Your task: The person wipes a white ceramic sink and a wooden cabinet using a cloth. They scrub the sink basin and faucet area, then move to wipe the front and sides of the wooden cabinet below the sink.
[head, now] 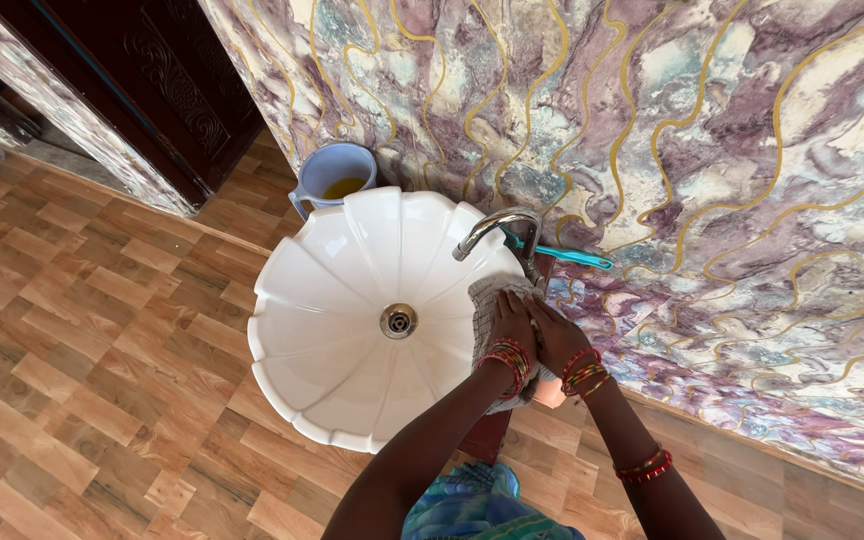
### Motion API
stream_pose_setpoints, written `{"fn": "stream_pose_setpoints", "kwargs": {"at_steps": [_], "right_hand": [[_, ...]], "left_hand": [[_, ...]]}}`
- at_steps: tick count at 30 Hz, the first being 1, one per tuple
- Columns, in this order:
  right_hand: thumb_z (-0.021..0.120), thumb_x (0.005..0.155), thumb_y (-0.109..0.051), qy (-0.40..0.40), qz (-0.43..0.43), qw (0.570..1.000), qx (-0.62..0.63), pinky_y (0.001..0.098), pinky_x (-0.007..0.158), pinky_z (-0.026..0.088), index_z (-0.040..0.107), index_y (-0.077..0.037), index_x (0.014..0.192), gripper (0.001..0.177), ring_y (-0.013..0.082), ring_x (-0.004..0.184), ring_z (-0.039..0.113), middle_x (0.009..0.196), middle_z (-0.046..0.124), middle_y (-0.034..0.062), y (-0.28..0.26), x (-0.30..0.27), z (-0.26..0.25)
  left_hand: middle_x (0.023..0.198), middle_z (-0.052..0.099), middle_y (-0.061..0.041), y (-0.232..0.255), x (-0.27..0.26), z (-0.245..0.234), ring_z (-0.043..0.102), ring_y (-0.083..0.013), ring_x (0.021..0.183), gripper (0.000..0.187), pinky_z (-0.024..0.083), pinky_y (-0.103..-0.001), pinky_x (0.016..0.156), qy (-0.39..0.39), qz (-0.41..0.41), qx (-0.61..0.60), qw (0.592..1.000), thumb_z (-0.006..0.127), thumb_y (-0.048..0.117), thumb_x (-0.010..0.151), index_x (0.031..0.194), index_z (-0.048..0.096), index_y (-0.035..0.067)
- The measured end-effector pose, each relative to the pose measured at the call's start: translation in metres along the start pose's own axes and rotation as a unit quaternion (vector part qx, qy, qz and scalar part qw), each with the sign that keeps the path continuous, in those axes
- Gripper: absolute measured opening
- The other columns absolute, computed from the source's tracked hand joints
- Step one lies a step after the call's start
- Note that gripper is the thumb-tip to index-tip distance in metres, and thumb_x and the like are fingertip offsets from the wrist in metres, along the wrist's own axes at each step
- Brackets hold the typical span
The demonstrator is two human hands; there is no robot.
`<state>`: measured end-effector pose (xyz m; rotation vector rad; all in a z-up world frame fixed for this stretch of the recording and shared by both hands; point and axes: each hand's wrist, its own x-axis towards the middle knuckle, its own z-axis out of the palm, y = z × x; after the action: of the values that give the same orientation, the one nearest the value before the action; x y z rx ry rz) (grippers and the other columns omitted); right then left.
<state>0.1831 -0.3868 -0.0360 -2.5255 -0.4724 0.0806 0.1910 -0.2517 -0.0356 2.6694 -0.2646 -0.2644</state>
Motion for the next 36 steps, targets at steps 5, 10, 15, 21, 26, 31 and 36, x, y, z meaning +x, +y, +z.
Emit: {"fn": "stream_pose_setpoints", "kwargs": {"at_steps": [5,10,15,21,26,31,36], "right_hand": [[0.063,0.078,0.001,-0.019,0.029,0.996,0.079,0.0451,0.101,0.053,0.039,-0.014,0.153,0.081,0.0411,0.123,0.061,0.141,0.059,0.0209,0.040,0.014,0.021],[0.061,0.087,-0.007,0.059,0.057,0.989,0.122,0.0483,0.093,0.055,0.054,-0.015,0.141,0.055,0.0417,0.113,0.066,0.122,0.069,0.0219,0.042,-0.008,0.047],[0.062,0.089,-0.010,0.110,0.083,0.981,0.138,0.0496,0.090,0.054,0.059,-0.013,0.130,0.042,0.0429,0.111,0.066,0.119,0.070,0.0212,0.029,-0.041,0.072],[0.060,0.081,-0.002,0.119,0.100,0.977,0.145,0.0501,0.088,0.054,0.055,-0.008,0.135,0.054,0.0438,0.109,0.065,0.119,0.069,0.0229,0.008,-0.065,0.090],[0.065,0.084,-0.007,0.081,0.146,0.975,0.147,0.0475,0.091,0.054,0.044,-0.005,0.146,0.065,0.0415,0.112,0.064,0.126,0.064,0.0239,-0.012,-0.082,0.105],[0.073,0.079,-0.012,0.102,0.069,0.991,0.053,0.0474,0.106,0.045,0.034,0.005,0.147,0.080,0.0434,0.134,0.045,0.152,0.039,0.0255,-0.041,-0.098,0.115],[0.071,0.081,-0.018,0.124,0.060,0.990,-0.005,0.0497,0.113,0.035,0.023,0.006,0.153,0.090,0.0407,0.149,0.028,0.163,0.021,0.0247,-0.075,-0.108,0.119]], "left_hand": [[0.164,0.005,-0.037,0.008,0.014,0.000,0.012,-0.0481,0.154,0.110,0.018,-0.044,0.127,0.034,-0.048,-0.074,0.996,0.076,0.013,0.079,0.156,0.002,-0.015],[0.166,0.008,-0.033,0.002,0.015,0.014,0.016,-0.0505,0.152,0.083,0.025,-0.049,0.121,0.132,0.050,-0.034,0.989,0.071,0.008,0.087,0.158,0.030,-0.001],[0.168,0.010,-0.025,0.007,-0.025,-0.015,0.016,-0.0474,0.155,0.047,0.037,-0.049,0.117,0.043,0.082,-0.001,0.996,0.072,0.006,0.084,0.128,0.057,0.002],[0.171,0.005,-0.023,0.005,-0.072,-0.033,0.020,-0.0466,0.155,0.043,0.046,-0.050,0.109,0.016,0.093,0.005,0.995,0.071,0.004,0.082,0.122,0.058,0.005],[0.169,0.011,-0.026,-0.004,-0.096,-0.018,0.028,-0.0470,0.150,0.040,0.042,-0.053,0.113,0.068,0.099,0.035,0.992,0.067,0.007,0.092,0.130,0.054,0.014],[0.164,0.012,-0.029,-0.016,-0.122,-0.019,0.029,-0.0472,0.147,0.092,0.041,-0.050,0.112,-0.020,0.051,0.087,0.995,0.065,0.009,0.091,0.164,0.015,0.034],[0.165,0.025,-0.025,-0.042,-0.143,0.000,0.039,-0.0421,0.143,0.086,0.045,-0.049,0.108,0.043,0.059,0.081,0.994,0.063,0.015,0.099,0.165,0.009,0.017]]}}
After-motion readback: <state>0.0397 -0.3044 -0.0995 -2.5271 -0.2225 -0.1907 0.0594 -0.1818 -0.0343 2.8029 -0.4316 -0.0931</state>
